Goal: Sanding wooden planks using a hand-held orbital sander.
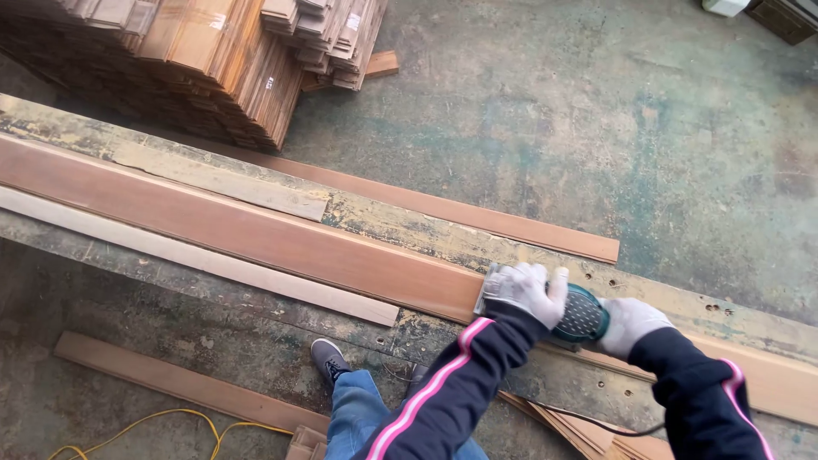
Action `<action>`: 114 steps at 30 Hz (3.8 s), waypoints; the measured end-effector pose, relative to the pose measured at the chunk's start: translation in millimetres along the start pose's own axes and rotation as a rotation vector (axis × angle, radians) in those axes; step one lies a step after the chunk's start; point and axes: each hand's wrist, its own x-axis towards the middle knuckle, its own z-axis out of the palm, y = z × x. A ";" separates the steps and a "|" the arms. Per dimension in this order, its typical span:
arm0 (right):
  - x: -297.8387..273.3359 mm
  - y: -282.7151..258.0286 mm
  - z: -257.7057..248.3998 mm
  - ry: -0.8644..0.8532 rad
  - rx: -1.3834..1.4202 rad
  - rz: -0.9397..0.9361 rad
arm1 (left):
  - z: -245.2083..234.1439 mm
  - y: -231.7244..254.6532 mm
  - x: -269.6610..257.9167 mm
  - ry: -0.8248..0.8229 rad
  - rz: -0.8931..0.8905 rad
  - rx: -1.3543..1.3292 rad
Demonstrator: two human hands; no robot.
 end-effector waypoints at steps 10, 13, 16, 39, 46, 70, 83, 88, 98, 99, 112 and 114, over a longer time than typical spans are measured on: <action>17.7 -158.5 -48.0 0.017 -0.025 -0.207 | -108.9 -98.5 32.2 0.002 -0.130 0.037; 27.9 -194.2 -48.2 0.038 -0.048 -0.235 | -135.0 -128.3 36.4 0.043 -0.146 0.082; 33.5 -226.0 -51.3 0.019 -0.069 -0.258 | -159.9 -150.4 41.0 0.048 -0.191 0.106; 18.7 -149.0 -53.3 0.025 0.027 -0.233 | -105.9 -90.7 43.7 0.037 -0.110 0.090; -0.6 -126.7 -39.7 0.013 -0.005 -0.168 | -88.6 -70.4 18.8 0.041 -0.099 0.067; -9.6 -184.9 -12.3 0.050 0.030 -0.155 | -133.4 -112.9 -1.1 0.072 -0.068 0.028; 9.0 -231.0 -15.0 0.061 -0.037 -0.186 | -166.9 -148.3 8.8 0.097 -0.086 0.005; 0.9 -259.9 -28.8 0.033 -0.040 -0.174 | -178.8 -165.2 10.6 0.112 -0.102 0.013; 13.4 -302.2 -33.5 0.014 -0.096 -0.181 | -209.1 -193.9 17.4 0.118 -0.117 0.021; 13.5 -307.8 -35.1 0.003 -0.099 -0.172 | -211.2 -198.0 18.1 0.123 -0.114 0.021; 22.5 -355.3 -41.5 -0.025 -0.079 -0.174 | -247.2 -226.2 24.1 0.125 -0.172 0.012; 28.9 -361.2 -38.2 -0.015 -0.097 -0.168 | -252.6 -232.0 25.3 0.121 -0.181 0.013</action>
